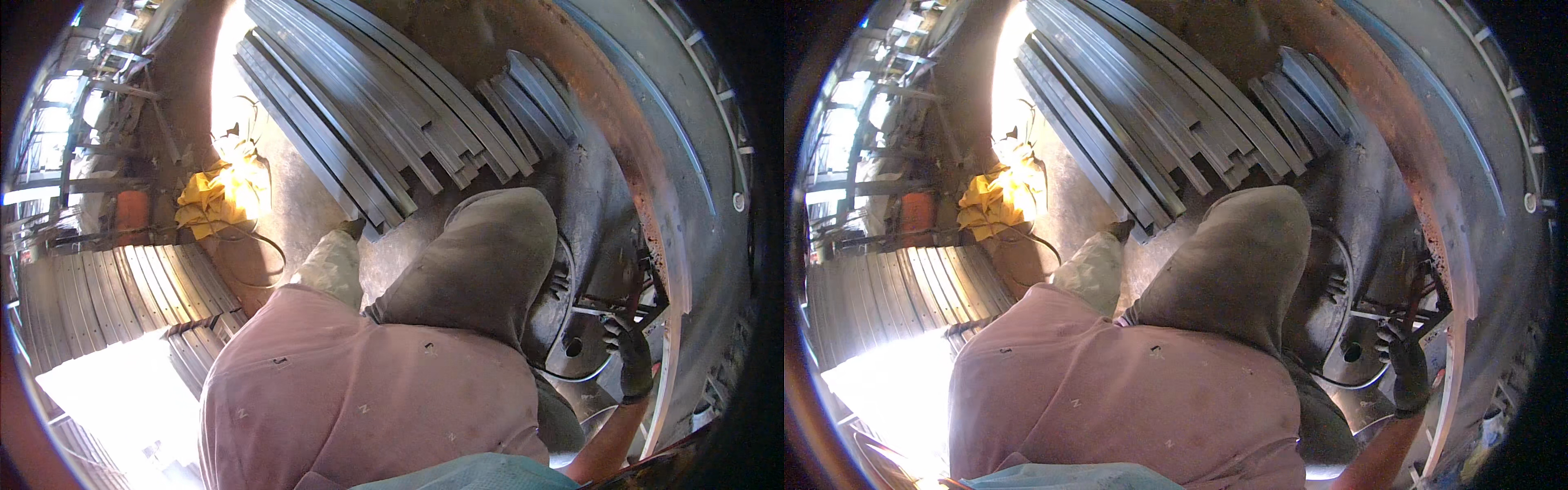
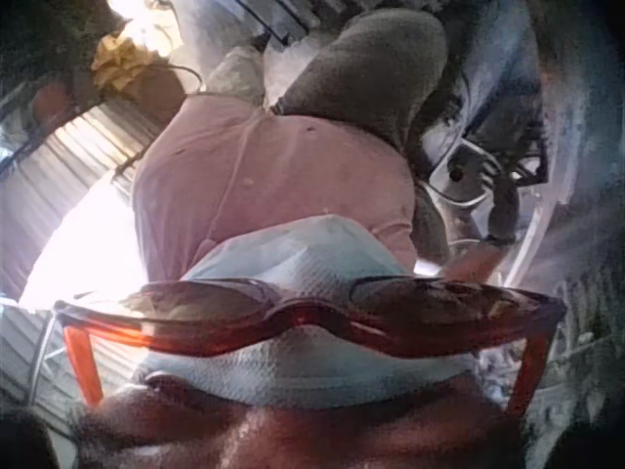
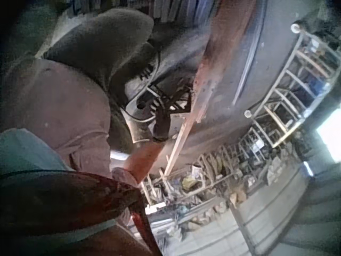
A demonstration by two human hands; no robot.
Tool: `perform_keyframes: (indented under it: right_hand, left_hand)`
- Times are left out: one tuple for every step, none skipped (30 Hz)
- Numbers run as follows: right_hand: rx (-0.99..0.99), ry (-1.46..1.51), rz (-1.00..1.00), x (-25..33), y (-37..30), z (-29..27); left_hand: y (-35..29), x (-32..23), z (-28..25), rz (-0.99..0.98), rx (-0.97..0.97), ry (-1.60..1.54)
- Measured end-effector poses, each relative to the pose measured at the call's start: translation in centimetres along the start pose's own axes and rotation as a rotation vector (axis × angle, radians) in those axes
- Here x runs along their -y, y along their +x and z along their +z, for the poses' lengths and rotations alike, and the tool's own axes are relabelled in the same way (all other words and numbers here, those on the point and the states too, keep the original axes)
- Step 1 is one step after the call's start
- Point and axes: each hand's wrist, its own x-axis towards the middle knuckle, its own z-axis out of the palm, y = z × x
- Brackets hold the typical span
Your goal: The person welds a metal bar onto a curved metal frame using a welding torch, producing bright sparks. They repeatedly position the bar, weld along its length, and adjust its placement on the frame.
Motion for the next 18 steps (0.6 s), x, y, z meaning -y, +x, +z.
perform_keyframes:
  right_hand:
    - [-0.002, 0.018, 0.002, -0.1, -0.2, 0.4]
    - [0.019, -0.01, -0.045, 0.1, -0.7, 1.1]
    - [0.002, -0.011, -0.009, -0.3, -0.9, 1.3]
    - [-0.019, -0.005, 0.022, -0.8, -1.2, 1.8]
    - [-0.04, 0.0, 0.053, -1.1, -1.6, 2.1]
    - [-0.065, 0.027, 0.07, -1.3, -2.7, 2.2]
    - [-0.088, 0.034, 0.092, -1.1, -2.9, 2.7]
    - [-0.109, 0.041, 0.115, -1.0, -3.2, 3.1]
    - [-0.13, 0.046, 0.137, -1.1, -3.5, 3.4]
    - [-0.139, 0.063, 0.099, -1.6, -3.7, 3.5]
    - [-0.147, 0.083, 0.107, -2.0, -3.6, 3.4]
    - [-0.155, 0.101, 0.116, -2.3, -3.4, 3.3]
    - [-0.168, 0.124, 0.122, -2.7, -3.3, 3.2]
    - [-0.156, 0.14, 0.113, -3.2, -3.3, 3.0]
    - [-0.144, 0.154, 0.105, -3.6, -3.3, 2.7]
    - [-0.133, 0.171, 0.09, -3.9, -3.0, 2.6]
    - [-0.13, 0.133, 0.079, -3.2, -2.9, 3.0]
    - [-0.128, 0.093, 0.069, -2.3, -2.9, 3.4]
  left_hand:
    - [0.3, -0.8, 0.6, 0.01, 0.015, -0.025]
    - [0.5, -1.2, 1.1, 0.021, 0.03, -0.049]
    - [0.6, -1.3, 1.5, 0.021, 0.045, -0.069]
    - [1.2, -1.5, 1.2, 0.028, 0.056, -0.084]
    - [1.3, -1.3, 1.5, 0.033, 0.073, -0.098]
    - [1.4, -1.3, 1.9, 0.037, 0.093, -0.119]
    - [1.6, -1.1, 1.5, 0.042, 0.103, -0.134]
    - [1.8, -0.8, 1.3, 0.044, 0.112, -0.151]
    - [1.9, -0.7, 1.2, 0.049, 0.122, -0.174]
    - [2.0, -0.5, 1.1, 0.053, 0.128, -0.191]
    - [2.1, -0.3, 1.0, 0.055, 0.137, -0.215]
    - [2.2, -0.2, 0.9, 0.057, 0.144, -0.239]
    - [2.4, -0.2, 0.7, 0.064, 0.154, -0.259]
    - [2.5, -0.2, 0.7, 0.07, 0.164, -0.285]
    - [2.4, -0.1, 0.9, 0.075, 0.179, -0.317]
    - [2.6, -0.2, 0.8, 0.083, 0.19, -0.347]
    - [2.6, 0.3, 0.9, 0.083, 0.198, -0.383]
    - [2.7, 0.7, 1.0, 0.082, 0.212, -0.426]
